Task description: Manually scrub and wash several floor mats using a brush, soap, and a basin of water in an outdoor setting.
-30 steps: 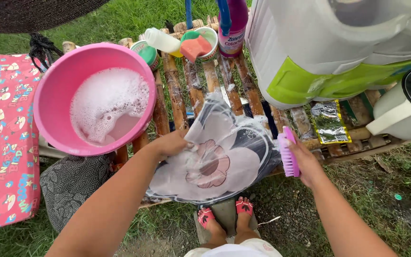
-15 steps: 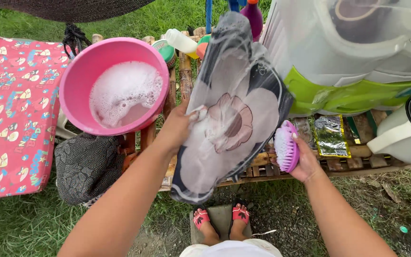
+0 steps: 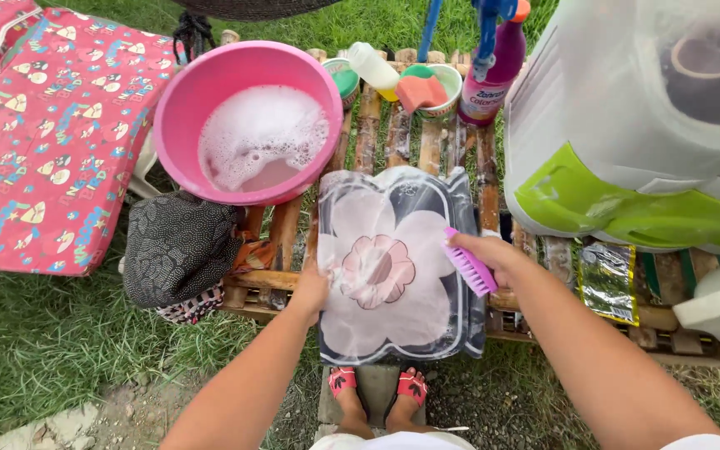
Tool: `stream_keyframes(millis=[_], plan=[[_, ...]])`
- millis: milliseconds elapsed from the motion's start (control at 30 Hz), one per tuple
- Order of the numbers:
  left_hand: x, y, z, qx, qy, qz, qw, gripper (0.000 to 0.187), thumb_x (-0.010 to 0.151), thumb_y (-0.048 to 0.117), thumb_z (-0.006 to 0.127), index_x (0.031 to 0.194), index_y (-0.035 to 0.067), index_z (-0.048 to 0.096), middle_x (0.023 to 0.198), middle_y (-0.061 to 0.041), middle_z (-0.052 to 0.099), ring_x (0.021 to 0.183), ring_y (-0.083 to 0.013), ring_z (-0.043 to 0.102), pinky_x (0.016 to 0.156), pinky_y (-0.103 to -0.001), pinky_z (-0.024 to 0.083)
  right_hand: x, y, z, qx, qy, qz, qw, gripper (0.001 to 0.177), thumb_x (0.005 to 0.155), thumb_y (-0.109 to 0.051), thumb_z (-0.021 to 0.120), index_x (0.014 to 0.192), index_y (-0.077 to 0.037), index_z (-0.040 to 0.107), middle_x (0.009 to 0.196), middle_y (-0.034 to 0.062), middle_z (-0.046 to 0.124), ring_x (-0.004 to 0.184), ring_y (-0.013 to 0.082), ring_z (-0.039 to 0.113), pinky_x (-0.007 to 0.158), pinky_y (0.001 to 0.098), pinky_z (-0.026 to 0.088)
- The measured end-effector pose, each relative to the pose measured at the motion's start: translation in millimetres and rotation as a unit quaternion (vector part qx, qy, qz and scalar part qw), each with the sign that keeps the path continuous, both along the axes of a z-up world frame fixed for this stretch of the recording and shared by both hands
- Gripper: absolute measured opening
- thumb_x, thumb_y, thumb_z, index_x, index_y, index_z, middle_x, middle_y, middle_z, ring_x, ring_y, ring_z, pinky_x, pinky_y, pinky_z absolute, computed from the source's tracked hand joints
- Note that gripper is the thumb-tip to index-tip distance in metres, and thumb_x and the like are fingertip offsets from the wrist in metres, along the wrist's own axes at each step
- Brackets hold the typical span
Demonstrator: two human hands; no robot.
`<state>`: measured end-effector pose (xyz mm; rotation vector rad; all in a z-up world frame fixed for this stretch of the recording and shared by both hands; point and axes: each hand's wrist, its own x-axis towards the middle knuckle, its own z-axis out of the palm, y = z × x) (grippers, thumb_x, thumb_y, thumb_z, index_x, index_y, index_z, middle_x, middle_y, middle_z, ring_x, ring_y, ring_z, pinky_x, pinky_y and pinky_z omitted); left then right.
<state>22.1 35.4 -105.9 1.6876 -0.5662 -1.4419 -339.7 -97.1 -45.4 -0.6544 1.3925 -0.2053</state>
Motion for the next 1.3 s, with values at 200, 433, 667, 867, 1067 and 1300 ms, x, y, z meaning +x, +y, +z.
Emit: stream_keyframes(millis=[200,433,667,867,1067,1300], plan=[[-106,37,86,0.037,0.283,0.014,0.958,0.039,0.102,0.016,0.038,0.141,0.015,0.044,0.14,-0.013,0.058,0.122,-0.031,0.063,0.099,-0.057,0.054,46,-98,89,-0.359,0.314,0.266,0.838,0.072,0.075,-0.061,0.076,0.093,0.009,0.075,0.085,0.0232,0.071,0.078,0.0345,0.071,0.068,0.044,0.054],[-163,29,78,0.118,0.34,-0.188,0.914,0.034,0.109,0.027,0.053,0.136,0.009,0.042,0.118,-0.019,0.069,0.112,-0.0364,0.069,0.096,-0.052,0.056,102,-86,177,-0.433,0.388,0.417,0.698,0.091,0.066,-0.064,0.077,0.134,-0.006,0.061,0.135,0.0218,0.053,0.122,0.0363,0.058,0.099,0.046,0.05],[-36,-61,60,0.003,-0.456,-0.186,0.87,0.071,0.08,0.037,0.084,0.134,0.003,0.051,0.137,-0.019,0.055,0.129,-0.035,0.051,0.106,-0.05,0.04,73,-43,191,-0.472,0.333,0.381,0.722,0.091,0.064,-0.057,0.078,0.138,-0.006,0.059,0.131,0.0149,0.055,0.118,0.0331,0.062,0.1,0.0426,0.05],[-2,-69,-3,0.1,-0.368,-0.266,0.886,0.063,0.078,0.04,0.087,0.12,-0.001,0.064,0.117,-0.021,0.071,0.111,-0.0359,0.069,0.095,-0.044,0.054,58,-49,173,-0.561,0.266,0.337,0.708,0.087,0.061,-0.05,0.081,0.134,-0.006,0.061,0.132,0.0141,0.052,0.117,0.0342,0.06,0.096,0.0432,0.05],[15,-19,55,0.064,-0.102,-0.207,0.971,0.026,0.089,0.016,0.077,0.097,-0.006,0.066,0.081,-0.019,0.069,0.063,-0.0252,0.066,0.057,-0.039,0.058,101,-79,145,-0.567,0.274,0.311,0.711,0.086,0.062,-0.048,0.082,0.135,-0.007,0.06,0.136,0.0141,0.051,0.12,0.0346,0.059,0.098,0.0451,0.05],[48,-37,186,-0.007,-0.284,-0.231,0.931,0.02,0.094,0.019,0.066,0.1,0.001,0.071,0.083,-0.014,0.076,0.073,-0.0203,0.074,0.074,-0.039,0.056,169,-66,21,-0.516,0.436,0.234,0.7,0.085,0.08,-0.06,0.073,0.149,-0.016,0.052,0.137,0.0206,0.051,0.118,0.0404,0.059,0.096,0.0491,0.052]])
